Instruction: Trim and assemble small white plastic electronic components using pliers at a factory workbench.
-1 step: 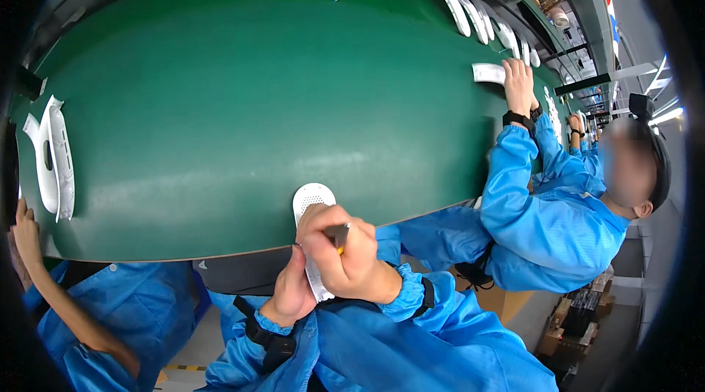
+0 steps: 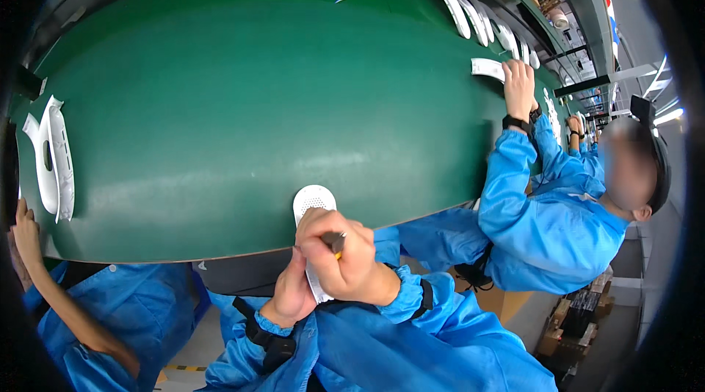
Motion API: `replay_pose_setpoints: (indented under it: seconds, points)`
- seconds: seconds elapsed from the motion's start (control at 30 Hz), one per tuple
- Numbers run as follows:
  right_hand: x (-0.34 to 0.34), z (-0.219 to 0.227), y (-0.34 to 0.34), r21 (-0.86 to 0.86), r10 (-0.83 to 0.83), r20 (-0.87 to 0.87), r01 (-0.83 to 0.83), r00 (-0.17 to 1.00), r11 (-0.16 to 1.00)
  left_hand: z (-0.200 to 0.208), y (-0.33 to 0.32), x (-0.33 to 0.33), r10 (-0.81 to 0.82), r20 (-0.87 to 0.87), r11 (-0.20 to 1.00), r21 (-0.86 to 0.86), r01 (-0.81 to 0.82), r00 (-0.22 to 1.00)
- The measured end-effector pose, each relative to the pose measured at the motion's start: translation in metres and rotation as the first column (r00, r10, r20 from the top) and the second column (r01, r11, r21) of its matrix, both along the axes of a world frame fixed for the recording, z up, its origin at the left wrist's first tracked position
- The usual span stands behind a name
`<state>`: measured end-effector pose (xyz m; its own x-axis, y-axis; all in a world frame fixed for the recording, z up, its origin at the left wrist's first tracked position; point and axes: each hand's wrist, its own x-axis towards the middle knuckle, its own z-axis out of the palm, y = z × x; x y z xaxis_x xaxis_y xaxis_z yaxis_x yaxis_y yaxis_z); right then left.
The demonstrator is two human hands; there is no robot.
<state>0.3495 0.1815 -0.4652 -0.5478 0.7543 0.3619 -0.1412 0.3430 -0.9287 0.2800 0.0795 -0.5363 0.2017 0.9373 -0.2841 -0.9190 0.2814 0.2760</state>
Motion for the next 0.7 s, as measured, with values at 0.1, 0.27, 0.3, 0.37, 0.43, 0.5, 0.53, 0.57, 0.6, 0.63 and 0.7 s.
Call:
replay_pose_setpoints:
  seconds: [0.1, 0.27, 0.3, 0.37, 0.43, 0.5, 0.53, 0.57, 0.6, 0.63, 0.7]
  points:
    - [-0.005, 0.003, -0.003, 0.035, -0.048, 0.096, 0.045, 0.994, 0.998, -0.001, -0.003, -0.001, -0.048, -0.040, 0.996, 0.080, 0.051, 0.998]
    - [-0.008, 0.008, 0.005, -0.020, -0.070, 0.163, 0.074, 0.984, 0.997, -0.023, -0.002, -0.003, -0.121, 0.261, 0.957, 0.287, 0.042, 0.958]
    - [-0.005, 0.009, 0.004, -0.045, -0.088, 0.076, 0.091, 0.993, 0.995, -0.018, 0.000, -0.002, -0.120, 0.259, 0.956, 0.291, 0.041, 0.958]
    - [0.000, 0.015, 0.004, -0.062, -0.074, -0.062, 0.070, 0.995, 0.996, 0.001, 0.001, -0.003, -0.006, -0.010, 0.991, 0.135, 0.008, 1.000]
    - [0.001, 0.002, -0.004, -0.043, -0.100, 0.007, 0.100, 0.995, 0.994, -0.002, -0.002, 0.001, -0.001, -0.039, 0.995, 0.101, 0.005, 0.999]
    - [0.003, 0.002, -0.003, 0.012, -0.087, 0.152, 0.086, 0.984, 0.996, -0.002, -0.001, 0.002, 0.008, -0.069, 0.997, 0.072, -0.003, 0.998]
    - [0.004, 0.005, -0.001, 0.016, -0.089, 0.150, 0.088, 0.985, 0.996, -0.001, 0.000, 0.001, -0.005, -0.048, 0.998, 0.066, 0.008, 0.999]
    - [0.004, 0.007, 0.003, -0.005, -0.087, 0.150, 0.088, 0.985, 0.996, -0.003, 0.001, 0.000, -0.017, -0.027, 0.998, 0.059, 0.018, 0.999]
    - [0.003, 0.009, 0.005, -0.026, -0.084, 0.151, 0.089, 0.985, 0.996, -0.003, 0.001, 0.000, -0.017, -0.030, 0.998, 0.063, 0.019, 0.999]
    - [0.000, 0.010, 0.003, -0.058, -0.105, -0.021, 0.103, 0.994, 0.993, -0.003, 0.001, 0.000, 0.004, -0.058, 0.998, 0.069, 0.000, 0.998]
    - [0.002, 0.018, 0.000, 0.004, -0.049, -0.024, 0.049, 0.999, 0.999, 0.005, -0.003, 0.004, 0.013, -0.097, 1.000, -0.015, -0.015, 0.995]
